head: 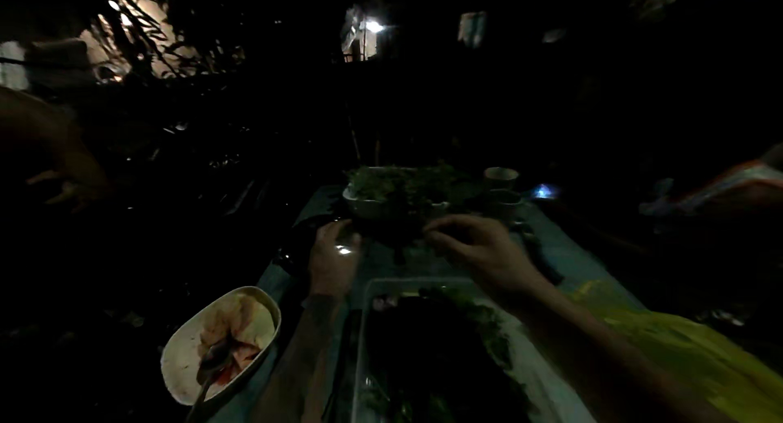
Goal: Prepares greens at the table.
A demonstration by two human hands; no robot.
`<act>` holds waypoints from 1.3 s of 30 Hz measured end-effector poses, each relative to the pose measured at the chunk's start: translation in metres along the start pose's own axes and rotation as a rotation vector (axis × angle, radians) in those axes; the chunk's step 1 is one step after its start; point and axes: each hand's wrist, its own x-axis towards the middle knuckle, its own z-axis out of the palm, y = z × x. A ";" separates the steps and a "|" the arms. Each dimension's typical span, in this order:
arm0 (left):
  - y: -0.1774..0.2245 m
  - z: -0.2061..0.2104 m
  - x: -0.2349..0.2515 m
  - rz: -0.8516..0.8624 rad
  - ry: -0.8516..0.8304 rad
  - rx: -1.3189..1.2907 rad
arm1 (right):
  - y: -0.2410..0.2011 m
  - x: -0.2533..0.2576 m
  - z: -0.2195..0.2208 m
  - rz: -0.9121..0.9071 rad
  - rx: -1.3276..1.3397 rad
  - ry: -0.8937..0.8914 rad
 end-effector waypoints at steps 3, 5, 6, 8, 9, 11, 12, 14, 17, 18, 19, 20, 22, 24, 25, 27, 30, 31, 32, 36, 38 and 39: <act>0.042 -0.006 -0.024 0.209 -0.141 -0.399 | 0.007 -0.014 -0.013 -0.070 0.011 -0.041; 0.058 0.000 -0.039 0.223 -0.375 -0.611 | 0.011 -0.021 -0.018 -0.095 0.036 -0.109; 0.061 0.004 -0.045 0.201 -0.460 -0.640 | 0.014 -0.025 -0.020 -0.105 0.054 -0.145; 0.063 0.009 -0.049 0.144 -0.550 -0.648 | 0.017 -0.028 -0.023 -0.107 0.094 -0.181; 0.062 0.009 -0.049 0.131 -0.567 -0.653 | 0.019 -0.030 -0.022 -0.101 0.103 -0.187; 0.060 0.007 -0.049 0.121 -0.584 -0.667 | 0.021 -0.033 -0.022 -0.111 0.137 -0.192; 0.060 0.006 -0.049 0.117 -0.593 -0.673 | 0.022 -0.035 -0.021 -0.116 0.153 -0.198; 0.061 0.006 -0.051 0.104 -0.598 -0.685 | 0.024 -0.036 -0.018 -0.125 0.154 -0.197; 0.062 0.006 -0.053 0.098 -0.602 -0.698 | 0.025 -0.040 -0.008 -0.082 0.190 -0.108; 0.062 0.006 -0.053 0.101 -0.595 -0.684 | 0.025 -0.042 -0.005 -0.039 0.224 -0.066; 0.062 0.006 -0.052 0.104 -0.587 -0.673 | 0.025 -0.042 -0.004 -0.003 0.252 -0.024; 0.061 0.007 -0.051 0.103 -0.569 -0.659 | 0.025 -0.043 -0.004 0.025 0.268 0.008; 0.061 0.009 -0.050 0.084 -0.530 -0.645 | 0.026 -0.042 -0.004 0.067 0.277 0.051; 0.061 0.010 -0.051 0.072 -0.501 -0.651 | 0.026 -0.042 -0.004 0.091 0.262 0.055; 0.061 0.010 -0.051 0.071 -0.491 -0.650 | 0.026 -0.042 -0.004 0.118 0.236 0.052; 0.061 0.011 -0.052 0.086 -0.471 -0.649 | 0.026 -0.042 -0.003 0.151 0.192 0.054; 0.061 0.013 -0.053 0.125 -0.444 -0.628 | 0.027 -0.042 0.000 0.144 0.168 0.046; 0.060 0.013 -0.052 0.136 -0.428 -0.610 | 0.027 -0.042 -0.001 0.149 0.144 0.050; 0.060 0.013 -0.052 0.157 -0.409 -0.602 | 0.027 -0.042 -0.001 0.151 0.122 0.055; 0.056 0.012 -0.051 0.237 -0.327 -0.503 | 0.030 -0.042 -0.003 0.123 0.087 0.055; 0.052 0.012 -0.048 0.314 -0.290 -0.435 | 0.030 -0.042 -0.003 0.141 0.091 0.039; 0.050 0.013 -0.047 0.353 -0.283 -0.429 | 0.029 -0.042 -0.003 0.145 0.094 0.044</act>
